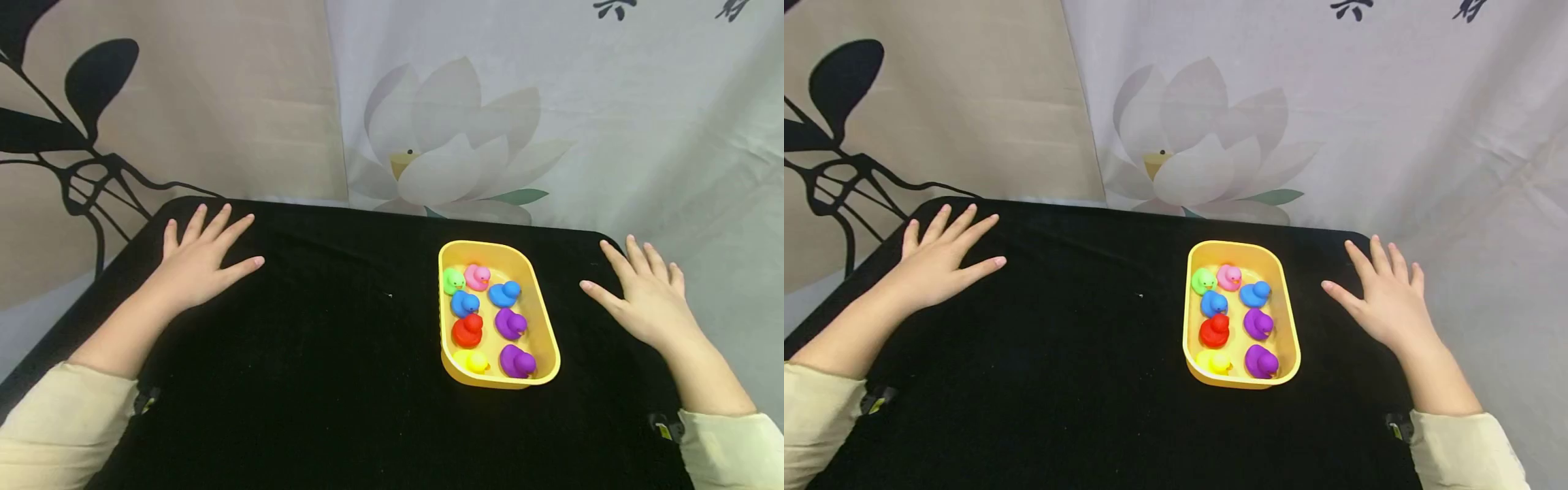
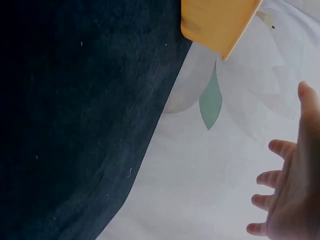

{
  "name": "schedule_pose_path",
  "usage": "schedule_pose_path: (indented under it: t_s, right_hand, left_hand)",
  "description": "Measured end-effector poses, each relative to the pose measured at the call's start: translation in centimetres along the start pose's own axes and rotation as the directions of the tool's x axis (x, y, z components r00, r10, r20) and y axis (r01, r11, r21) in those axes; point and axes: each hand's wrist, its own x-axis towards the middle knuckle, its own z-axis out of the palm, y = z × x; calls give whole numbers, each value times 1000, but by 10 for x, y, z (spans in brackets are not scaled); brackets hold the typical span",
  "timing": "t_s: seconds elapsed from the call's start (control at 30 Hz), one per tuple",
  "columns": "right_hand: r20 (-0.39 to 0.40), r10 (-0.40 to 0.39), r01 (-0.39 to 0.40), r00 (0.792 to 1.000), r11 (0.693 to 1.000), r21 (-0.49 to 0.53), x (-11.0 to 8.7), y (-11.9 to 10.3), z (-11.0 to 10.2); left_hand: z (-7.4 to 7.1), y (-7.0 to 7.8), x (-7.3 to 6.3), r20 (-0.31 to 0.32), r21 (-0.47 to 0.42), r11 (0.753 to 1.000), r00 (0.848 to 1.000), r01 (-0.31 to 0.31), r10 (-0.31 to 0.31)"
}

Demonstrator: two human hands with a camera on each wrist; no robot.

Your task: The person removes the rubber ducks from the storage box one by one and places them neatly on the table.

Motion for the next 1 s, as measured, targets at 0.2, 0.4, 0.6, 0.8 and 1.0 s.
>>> schedule_pose_path:
  t_s: [0.2,0.4,0.6,0.8,1.0]
  right_hand:
    - [-71,-20,25,997,997,71,-5,-4,2]
    - [-138,-32,61,990,975,214,-10,-11,6]
    - [-194,-51,119,980,927,356,-11,-19,13]
    - [-180,-32,111,983,886,450,-11,-25,20]
    - [-125,-29,91,992,847,523,-10,-31,28]
  left_hand:
    - [2,11,-1,-40,-44,998,999,-34,32]
    - [3,26,-3,-85,-99,992,994,-81,73]
    - [7,44,-3,-127,-166,975,983,-150,130]
    - [8,64,-2,-151,-245,948,974,-205,172]
    - [12,84,2,-178,-311,919,964,-243,195]
